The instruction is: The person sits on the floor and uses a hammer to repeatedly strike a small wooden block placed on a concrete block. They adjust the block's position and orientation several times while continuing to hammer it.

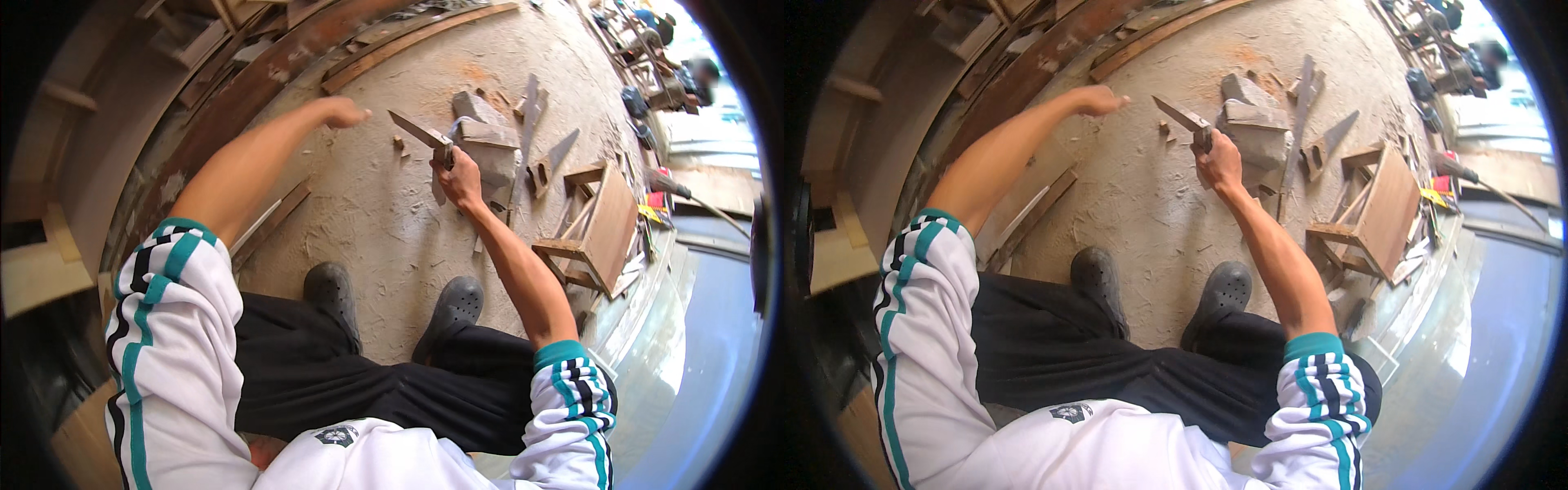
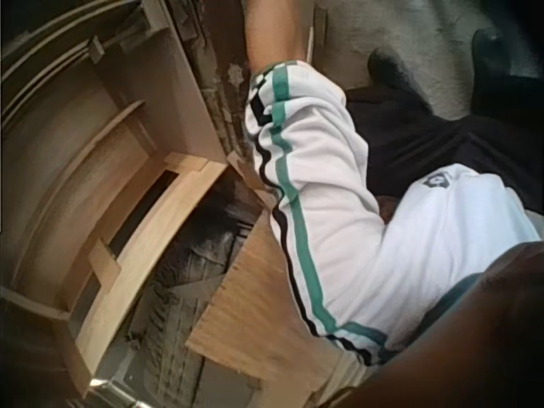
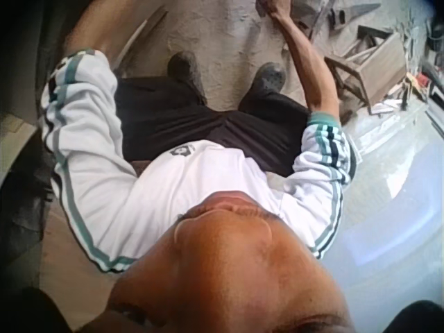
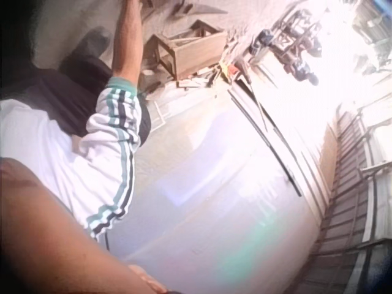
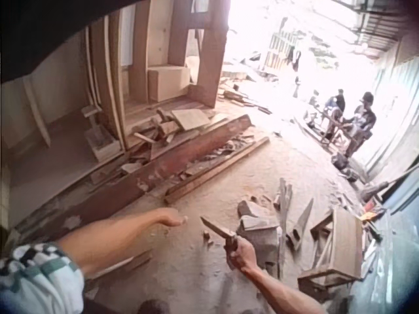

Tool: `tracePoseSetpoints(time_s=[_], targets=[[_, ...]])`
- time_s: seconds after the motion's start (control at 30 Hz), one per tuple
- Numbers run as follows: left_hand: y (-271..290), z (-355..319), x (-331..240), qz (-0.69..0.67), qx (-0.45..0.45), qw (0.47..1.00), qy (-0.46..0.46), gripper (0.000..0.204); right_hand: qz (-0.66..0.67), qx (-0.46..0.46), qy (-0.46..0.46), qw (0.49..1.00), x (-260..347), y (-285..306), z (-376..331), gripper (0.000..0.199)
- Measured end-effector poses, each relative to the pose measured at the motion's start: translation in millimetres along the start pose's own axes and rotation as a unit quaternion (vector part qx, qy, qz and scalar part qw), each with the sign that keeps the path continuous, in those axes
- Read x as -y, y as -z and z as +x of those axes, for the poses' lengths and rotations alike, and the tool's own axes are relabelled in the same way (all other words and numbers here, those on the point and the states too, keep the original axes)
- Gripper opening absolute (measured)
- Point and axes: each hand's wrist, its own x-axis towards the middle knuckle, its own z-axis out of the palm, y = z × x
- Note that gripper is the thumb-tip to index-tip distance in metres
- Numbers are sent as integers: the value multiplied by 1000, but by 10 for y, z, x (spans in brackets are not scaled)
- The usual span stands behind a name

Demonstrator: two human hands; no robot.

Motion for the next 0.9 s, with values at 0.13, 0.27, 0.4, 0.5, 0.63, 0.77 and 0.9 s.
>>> tracePoseSetpoints(time_s=[0.13,0.27,0.4,0.5,0.63,0.77,0.9], targets=[[91,21,957,69,-119,989,63,68,-47,-7,26,999,-87,-451,-61,34],[134,-61,922,113,-168,979,22,62,-64,31,40,997,-367,-392,1,32],[120,-66,792,136,-137,981,25,55,-28,64,36,997,-217,-329,40,32],[99,-41,609,142,-121,982,0,51,-35,109,29,993,-150,-292,59,34],[65,51,527,179,-123,976,-17,52,-16,61,50,997,93,-268,9,36],[37,126,462,149,-111,982,10,53,-16,99,14,995,154,-480,-171,30],[-75,184,517,139,-122,982,-32,55,-13,113,20,993,165,-556,-184,30]])
